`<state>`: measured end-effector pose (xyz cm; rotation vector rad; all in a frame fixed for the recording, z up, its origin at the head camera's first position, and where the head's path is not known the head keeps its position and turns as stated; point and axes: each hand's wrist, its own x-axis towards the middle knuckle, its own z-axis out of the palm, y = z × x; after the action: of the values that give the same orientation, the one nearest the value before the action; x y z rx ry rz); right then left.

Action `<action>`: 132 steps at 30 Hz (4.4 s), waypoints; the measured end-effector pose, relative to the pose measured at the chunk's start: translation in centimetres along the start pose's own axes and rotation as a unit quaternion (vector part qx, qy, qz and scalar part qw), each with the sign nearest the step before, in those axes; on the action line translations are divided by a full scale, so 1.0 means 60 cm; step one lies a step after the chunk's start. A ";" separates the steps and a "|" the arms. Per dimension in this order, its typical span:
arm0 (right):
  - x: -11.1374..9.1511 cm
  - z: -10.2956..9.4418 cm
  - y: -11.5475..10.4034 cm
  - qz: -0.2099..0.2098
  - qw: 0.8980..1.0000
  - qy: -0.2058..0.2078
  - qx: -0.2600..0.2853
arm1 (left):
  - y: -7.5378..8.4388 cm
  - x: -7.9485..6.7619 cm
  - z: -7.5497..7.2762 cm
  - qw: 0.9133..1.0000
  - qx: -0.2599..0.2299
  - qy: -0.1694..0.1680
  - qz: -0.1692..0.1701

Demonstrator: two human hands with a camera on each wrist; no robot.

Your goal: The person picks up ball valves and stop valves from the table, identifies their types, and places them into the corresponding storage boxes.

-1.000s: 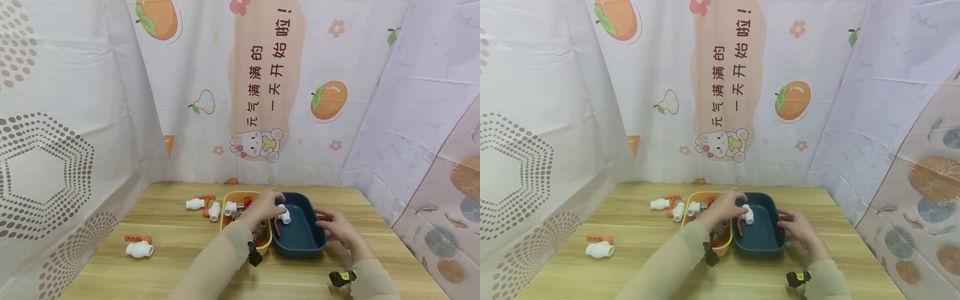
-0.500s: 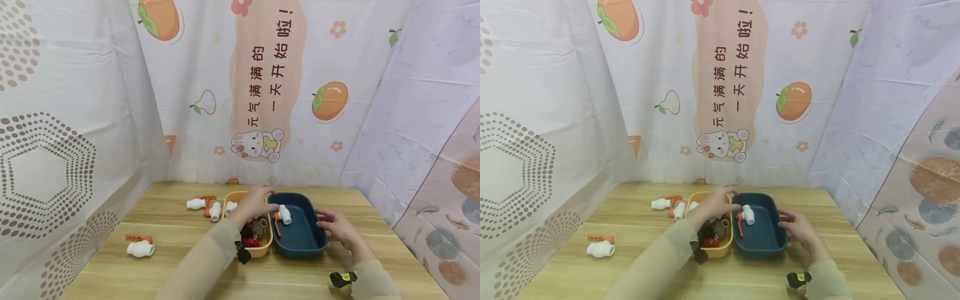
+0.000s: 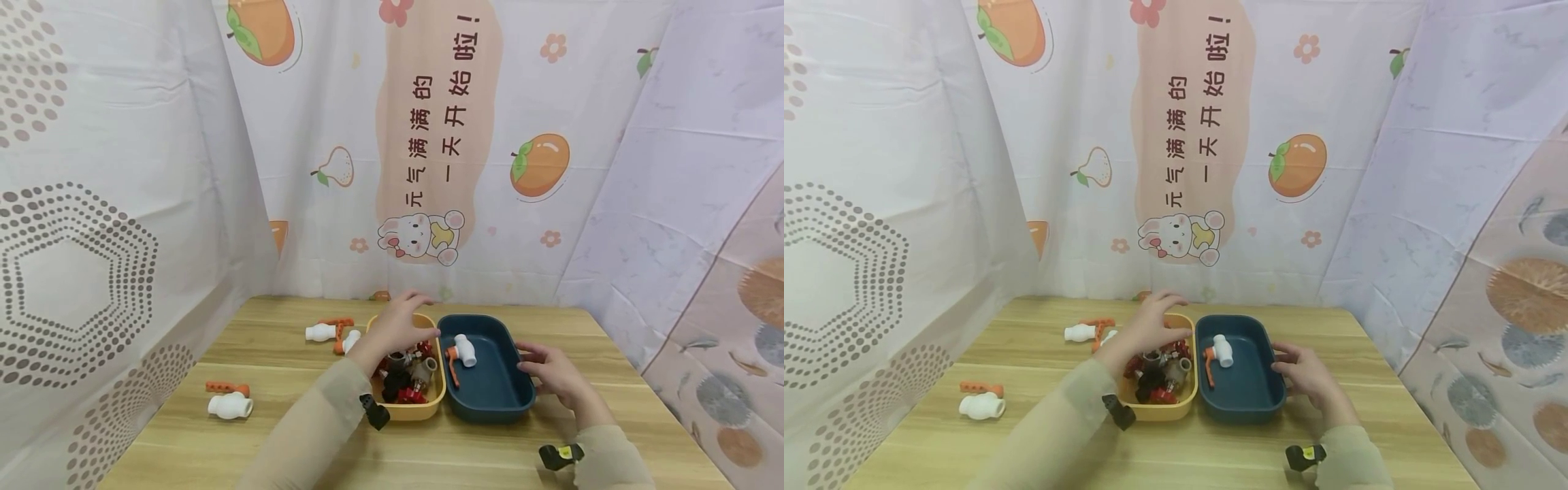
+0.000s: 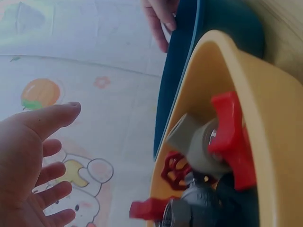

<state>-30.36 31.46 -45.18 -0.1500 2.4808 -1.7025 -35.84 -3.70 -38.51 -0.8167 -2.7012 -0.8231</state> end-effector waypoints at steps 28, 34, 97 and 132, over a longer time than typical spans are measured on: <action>0.000 0.001 -0.004 -0.004 1.000 -0.001 -0.002 | -0.110 -0.099 -0.088 0.996 0.023 0.055 -0.064; 0.000 0.003 -0.001 -0.001 1.000 -0.001 -0.001 | -0.140 -0.121 -0.098 0.996 0.023 0.061 -0.058; -0.004 0.005 -0.009 0.001 1.000 0.000 -0.016 | -0.347 -0.368 -0.221 0.972 -0.037 -0.046 -0.226; 0.000 0.003 -0.004 -0.004 1.000 0.001 -0.015 | -0.365 -0.381 -0.239 0.963 -0.013 -0.090 -0.256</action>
<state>-30.32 31.19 -45.01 -0.1611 2.5110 -1.6685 -28.82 -37.22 -44.36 -0.1917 -3.1238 -0.9171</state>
